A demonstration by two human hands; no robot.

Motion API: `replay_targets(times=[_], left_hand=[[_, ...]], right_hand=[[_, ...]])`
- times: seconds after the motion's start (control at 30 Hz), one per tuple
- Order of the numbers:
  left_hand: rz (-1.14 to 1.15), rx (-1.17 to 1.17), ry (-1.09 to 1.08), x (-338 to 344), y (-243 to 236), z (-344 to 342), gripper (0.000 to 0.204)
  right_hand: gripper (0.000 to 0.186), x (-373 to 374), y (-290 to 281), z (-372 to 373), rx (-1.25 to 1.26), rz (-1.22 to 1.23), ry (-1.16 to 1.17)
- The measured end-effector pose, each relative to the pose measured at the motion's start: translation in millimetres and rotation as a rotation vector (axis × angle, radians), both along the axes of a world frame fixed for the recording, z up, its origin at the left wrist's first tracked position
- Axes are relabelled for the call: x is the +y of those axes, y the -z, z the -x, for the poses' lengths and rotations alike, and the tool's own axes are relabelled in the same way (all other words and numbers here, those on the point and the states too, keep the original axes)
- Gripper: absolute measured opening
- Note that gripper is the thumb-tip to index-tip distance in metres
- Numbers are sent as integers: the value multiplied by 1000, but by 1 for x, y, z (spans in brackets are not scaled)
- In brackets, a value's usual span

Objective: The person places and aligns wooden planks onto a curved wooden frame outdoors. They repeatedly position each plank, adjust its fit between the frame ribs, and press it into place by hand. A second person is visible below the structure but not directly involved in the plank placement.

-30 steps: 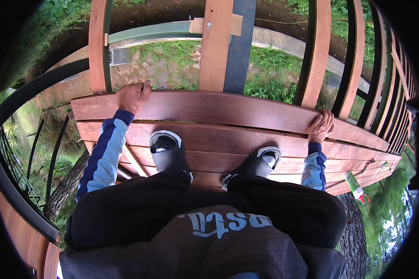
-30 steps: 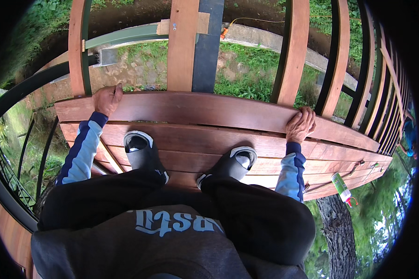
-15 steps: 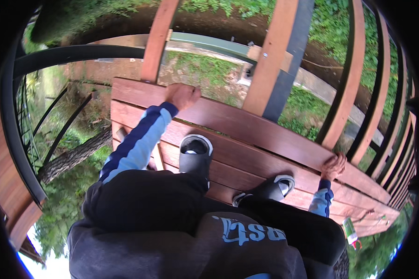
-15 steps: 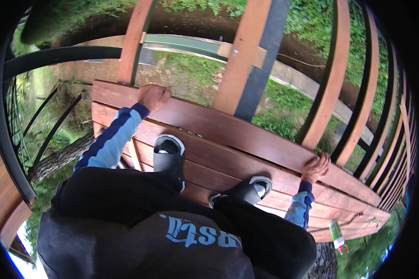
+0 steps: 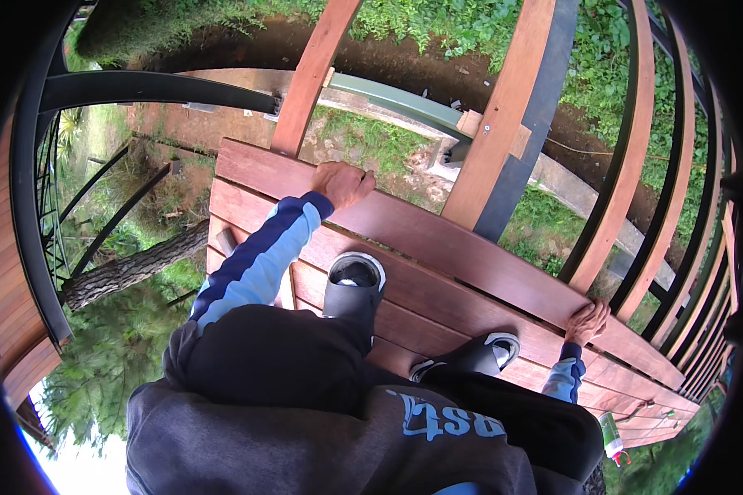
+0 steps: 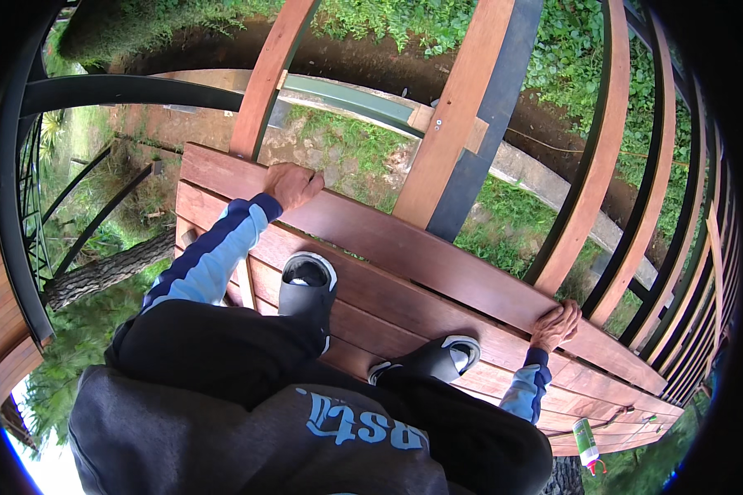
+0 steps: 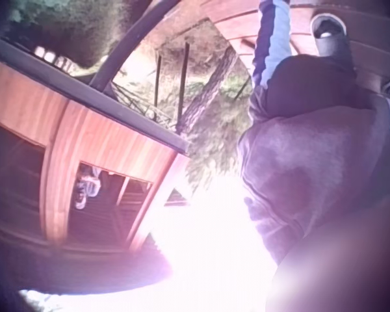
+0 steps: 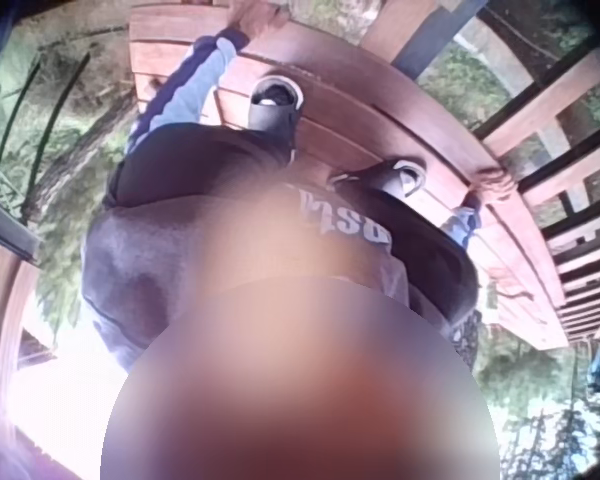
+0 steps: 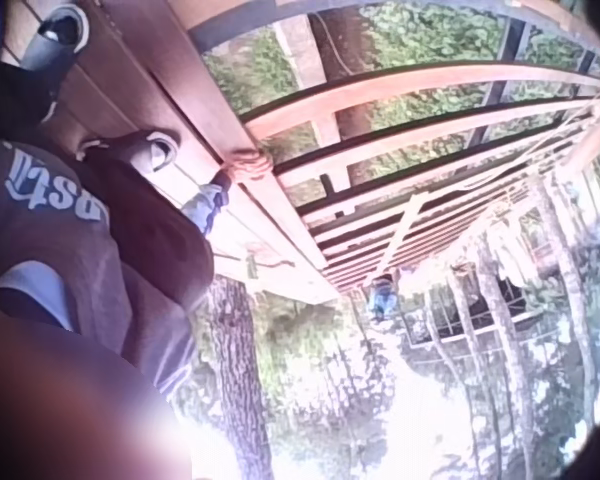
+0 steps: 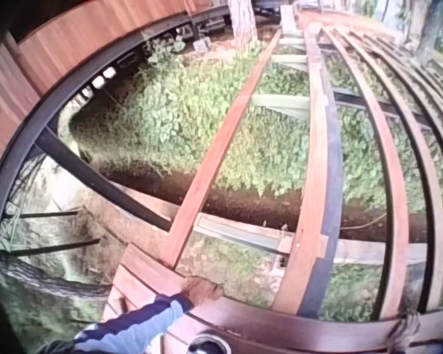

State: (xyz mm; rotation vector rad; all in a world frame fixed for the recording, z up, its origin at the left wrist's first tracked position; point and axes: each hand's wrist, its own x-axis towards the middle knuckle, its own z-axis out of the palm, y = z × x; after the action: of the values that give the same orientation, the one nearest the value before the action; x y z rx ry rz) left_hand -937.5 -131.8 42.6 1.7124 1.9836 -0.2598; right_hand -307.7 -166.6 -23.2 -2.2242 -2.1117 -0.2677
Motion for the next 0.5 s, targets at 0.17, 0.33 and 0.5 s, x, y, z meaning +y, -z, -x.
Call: replay_targets(times=[0.17, 0.33, 0.5], left_hand=[[-23, -42, -3, -2, 2, 1, 45], [-54, -52, 3, -2, 2, 1, 45], [-69, -49, 8, -3, 2, 1, 45]], right_hand=[[29, 2, -3, 2, 24, -8, -24], [29, 2, -6, 4, 38, 13, -15], [31, 2, -10, 6, 6, 32, -16]])
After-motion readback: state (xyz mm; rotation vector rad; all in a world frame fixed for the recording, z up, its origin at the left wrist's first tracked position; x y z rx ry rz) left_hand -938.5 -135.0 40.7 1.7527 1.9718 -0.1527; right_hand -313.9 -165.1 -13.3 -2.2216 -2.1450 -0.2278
